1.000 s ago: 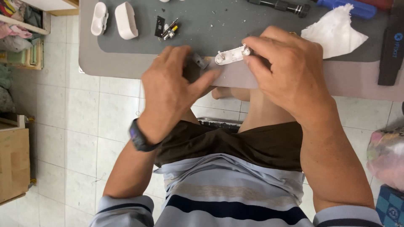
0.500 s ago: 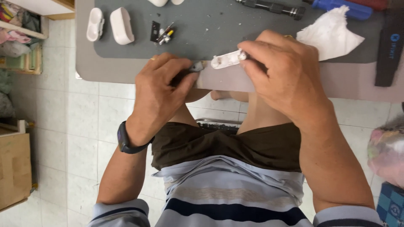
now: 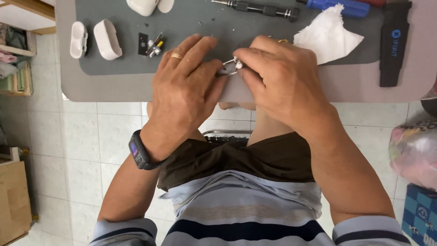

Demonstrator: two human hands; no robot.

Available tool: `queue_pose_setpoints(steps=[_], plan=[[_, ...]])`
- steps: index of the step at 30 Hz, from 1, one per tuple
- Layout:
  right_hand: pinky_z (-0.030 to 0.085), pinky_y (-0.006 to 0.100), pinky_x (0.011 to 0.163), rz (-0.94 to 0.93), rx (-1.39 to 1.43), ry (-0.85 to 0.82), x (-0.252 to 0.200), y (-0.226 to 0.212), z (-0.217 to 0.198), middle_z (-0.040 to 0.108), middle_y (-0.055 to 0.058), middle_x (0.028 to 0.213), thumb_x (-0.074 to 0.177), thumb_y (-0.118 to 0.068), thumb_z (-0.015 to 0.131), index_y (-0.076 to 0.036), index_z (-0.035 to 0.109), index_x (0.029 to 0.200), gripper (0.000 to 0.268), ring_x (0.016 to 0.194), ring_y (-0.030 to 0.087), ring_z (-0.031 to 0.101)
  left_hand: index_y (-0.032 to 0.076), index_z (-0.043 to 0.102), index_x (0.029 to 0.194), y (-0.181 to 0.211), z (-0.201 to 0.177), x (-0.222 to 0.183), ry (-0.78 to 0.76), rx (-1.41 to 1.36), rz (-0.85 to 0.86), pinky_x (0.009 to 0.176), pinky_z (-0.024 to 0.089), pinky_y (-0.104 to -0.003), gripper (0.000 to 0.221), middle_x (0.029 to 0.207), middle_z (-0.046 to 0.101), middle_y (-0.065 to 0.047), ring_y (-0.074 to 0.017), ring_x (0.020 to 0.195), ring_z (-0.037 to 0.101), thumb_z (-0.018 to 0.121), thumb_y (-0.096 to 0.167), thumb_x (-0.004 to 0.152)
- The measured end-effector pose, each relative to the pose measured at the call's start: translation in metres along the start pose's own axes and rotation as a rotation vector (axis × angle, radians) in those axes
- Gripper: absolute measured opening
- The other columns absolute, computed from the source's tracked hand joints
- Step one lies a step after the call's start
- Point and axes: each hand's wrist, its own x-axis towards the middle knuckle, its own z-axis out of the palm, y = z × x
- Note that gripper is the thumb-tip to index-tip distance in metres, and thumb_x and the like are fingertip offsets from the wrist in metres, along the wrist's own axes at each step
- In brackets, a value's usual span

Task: Disassembling, cleaning, and inspecting the internal hinge mechanism and circuit board of an earbud charging case.

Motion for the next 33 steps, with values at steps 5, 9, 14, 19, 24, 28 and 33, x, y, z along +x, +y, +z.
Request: queue_pose_setpoints(steps=[5, 9, 14, 19, 24, 28, 33], plan=[[0.038, 0.037, 0.054, 0.022, -0.006, -0.034, 0.0, 0.001, 0.001, 0.059, 0.002, 0.087, 0.098, -0.003, 0.075, -0.008, 0.073, 0.106, 0.01, 0.066, 0.025, 0.053, 0.003, 0.073, 0.091, 0.003, -0.003, 0.002, 0.028, -0.001, 0.012, 0.087, 0.053, -0.044, 0.015, 0.124, 0.067, -0.013, -0.0358, 0.114, 0.068, 0.071, 0.006, 0.105], [0.039, 0.038, 0.054, 0.029, -0.001, -0.047, 0.0, 0.002, 0.002, 0.059, 0.002, 0.089, 0.099, -0.006, 0.078, -0.009, 0.071, 0.105, 0.01, 0.066, 0.026, 0.054, 0.001, 0.072, 0.098, 0.004, -0.001, 0.0, 0.027, -0.022, -0.014, 0.087, 0.054, -0.042, 0.011, 0.122, 0.067, -0.014, -0.0353, 0.112, 0.069, 0.073, 0.009, 0.105], [0.039, 0.037, 0.053, 0.004, 0.029, -0.023, 0.002, 0.003, 0.0, 0.059, 0.001, 0.087, 0.096, -0.001, 0.078, -0.008, 0.074, 0.105, 0.013, 0.067, 0.024, 0.053, 0.006, 0.062, 0.13, 0.003, 0.004, -0.011, -0.035, -0.034, -0.18, 0.089, 0.057, -0.041, 0.034, 0.124, 0.068, -0.013, -0.0327, 0.099, 0.066, 0.078, 0.02, 0.103], [0.042, 0.036, 0.057, 0.016, 0.129, -0.037, 0.007, -0.003, -0.009, 0.062, 0.004, 0.086, 0.095, 0.01, 0.071, -0.003, 0.073, 0.12, 0.029, 0.069, 0.023, 0.056, 0.003, 0.066, 0.119, -0.006, 0.013, -0.015, 0.063, -0.214, -0.124, 0.086, 0.051, -0.039, 0.019, 0.114, 0.072, -0.013, -0.03, 0.092, 0.062, 0.075, 0.01, 0.104], [0.042, 0.031, 0.056, -0.009, 0.158, -0.086, 0.008, -0.005, -0.009, 0.062, 0.002, 0.087, 0.093, 0.011, 0.078, -0.01, 0.077, 0.127, 0.04, 0.069, 0.018, 0.054, 0.002, 0.062, 0.12, -0.012, 0.01, -0.017, 0.059, -0.3, -0.122, 0.091, 0.05, -0.039, 0.019, 0.114, 0.071, -0.013, -0.0302, 0.095, 0.064, 0.07, 0.009, 0.104], [0.034, 0.031, 0.052, -0.074, 0.021, 0.031, 0.005, -0.007, -0.001, 0.057, 0.002, 0.083, 0.09, 0.017, 0.071, -0.014, 0.081, 0.104, 0.036, 0.064, 0.02, 0.049, 0.001, 0.062, 0.115, -0.018, 0.008, -0.019, 0.046, -0.317, -0.067, 0.089, 0.051, -0.04, 0.012, 0.114, 0.069, -0.014, -0.0314, 0.093, 0.06, 0.067, 0.005, 0.105], [0.025, 0.03, 0.049, -0.145, -0.218, 0.039, 0.005, -0.015, 0.0, 0.042, 0.001, 0.076, 0.092, 0.014, 0.069, -0.018, 0.073, 0.099, 0.033, 0.058, 0.02, 0.037, 0.0, 0.065, 0.119, -0.021, 0.015, -0.022, 0.098, -0.368, -0.081, 0.093, 0.053, -0.043, 0.013, 0.114, 0.07, -0.018, -0.0342, 0.098, 0.064, 0.064, 0.003, 0.106]])
